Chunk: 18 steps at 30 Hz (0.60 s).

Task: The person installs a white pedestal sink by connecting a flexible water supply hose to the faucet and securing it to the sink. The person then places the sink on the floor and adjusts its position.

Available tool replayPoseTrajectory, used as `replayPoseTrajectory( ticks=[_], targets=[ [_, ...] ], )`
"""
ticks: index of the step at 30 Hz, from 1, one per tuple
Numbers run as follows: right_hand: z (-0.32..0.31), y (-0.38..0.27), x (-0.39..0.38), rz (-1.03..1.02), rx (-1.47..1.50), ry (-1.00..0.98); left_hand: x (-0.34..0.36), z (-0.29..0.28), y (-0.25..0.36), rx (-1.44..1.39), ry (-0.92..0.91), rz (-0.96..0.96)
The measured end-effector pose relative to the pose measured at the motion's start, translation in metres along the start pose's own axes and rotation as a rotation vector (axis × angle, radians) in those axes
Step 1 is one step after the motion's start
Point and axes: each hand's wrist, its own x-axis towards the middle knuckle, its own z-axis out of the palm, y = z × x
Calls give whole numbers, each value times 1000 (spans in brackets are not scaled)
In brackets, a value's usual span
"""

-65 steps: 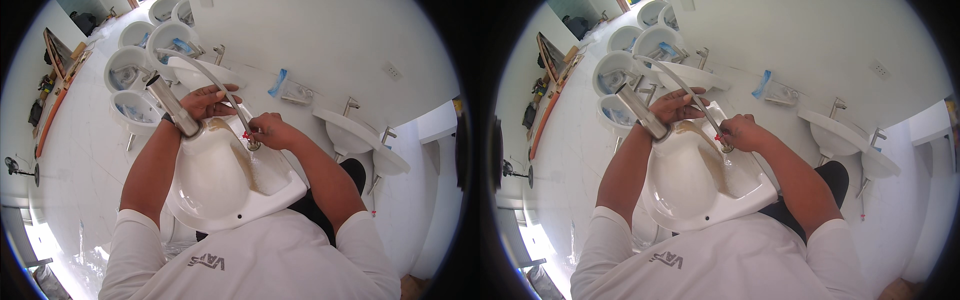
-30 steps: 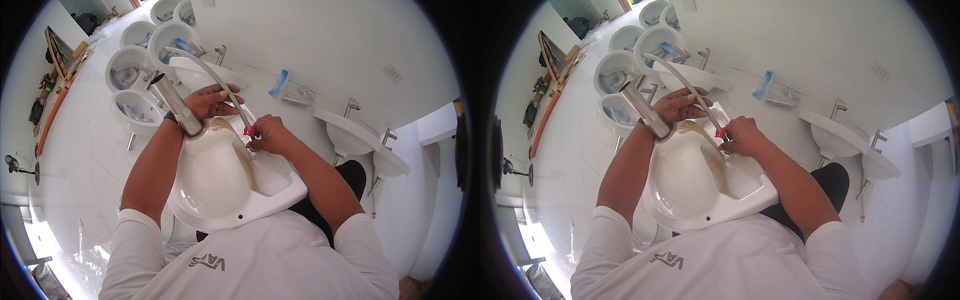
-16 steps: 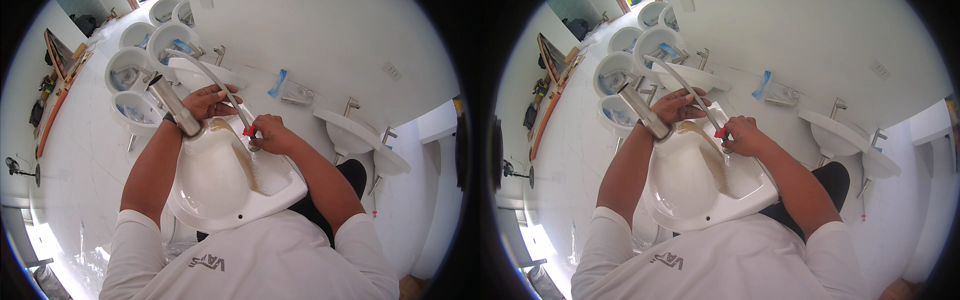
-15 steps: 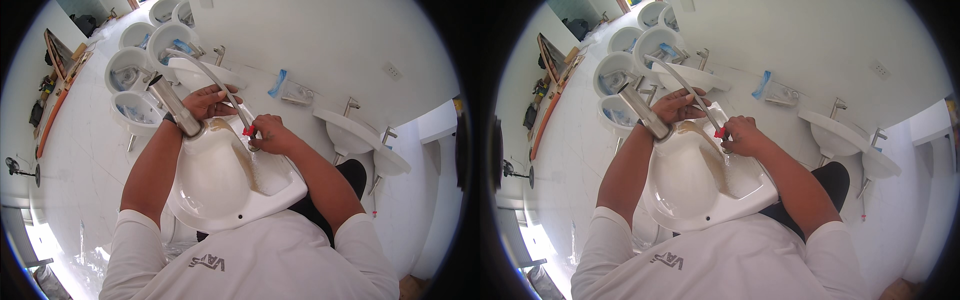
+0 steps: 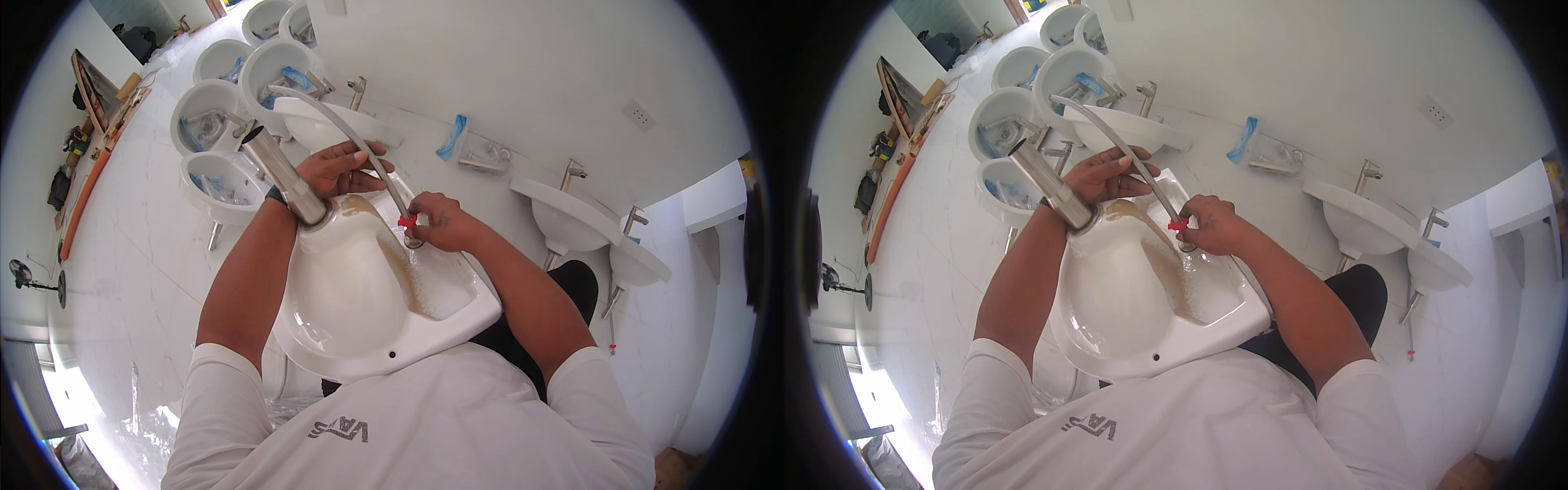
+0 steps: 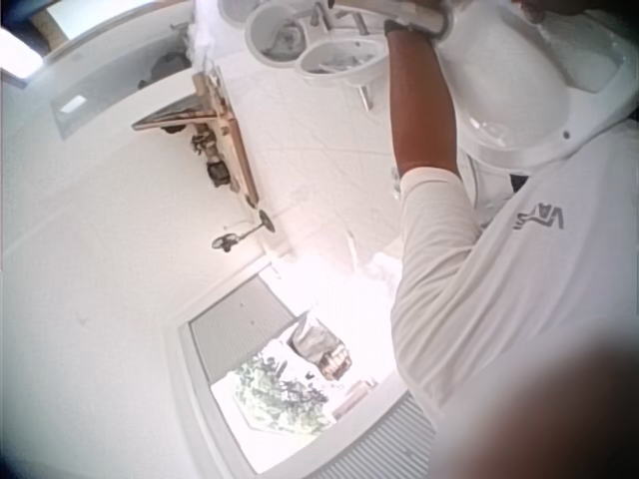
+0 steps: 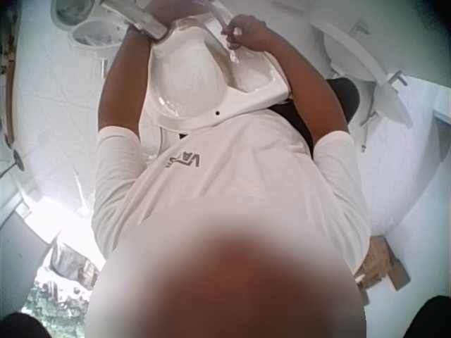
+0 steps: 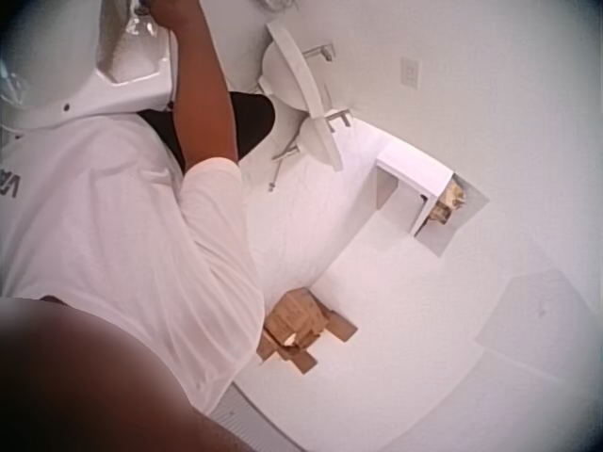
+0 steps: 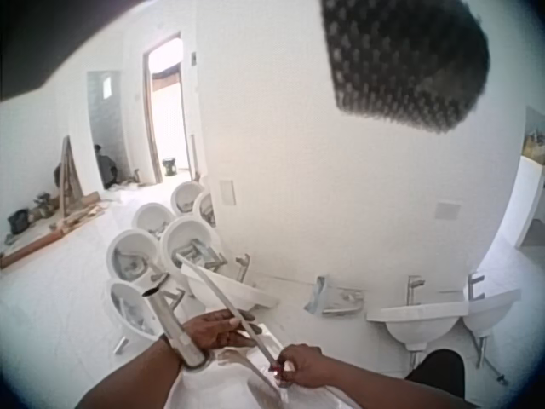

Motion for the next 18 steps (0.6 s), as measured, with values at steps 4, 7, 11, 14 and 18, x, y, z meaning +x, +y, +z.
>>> replayPoseTrajectory(
  ticks=[4,7,11,14,18],
  targets=[
    [-6,-9,1,182,199,-50,-1,0,1,6,9,-10],
    [-8,-12,-3,202,205,-29,0,0,1,-4,-3,-12],
    [-8,-1,-4,-70,1,-48,2,-3,-1,-7,-9,-16],
    [-4,13,6,-104,-34,-79,3,-4,-2,-9,-17,-18],
    [5,26,10,-192,-85,-75,3,-4,-2,-3,-13,-17]
  ],
)
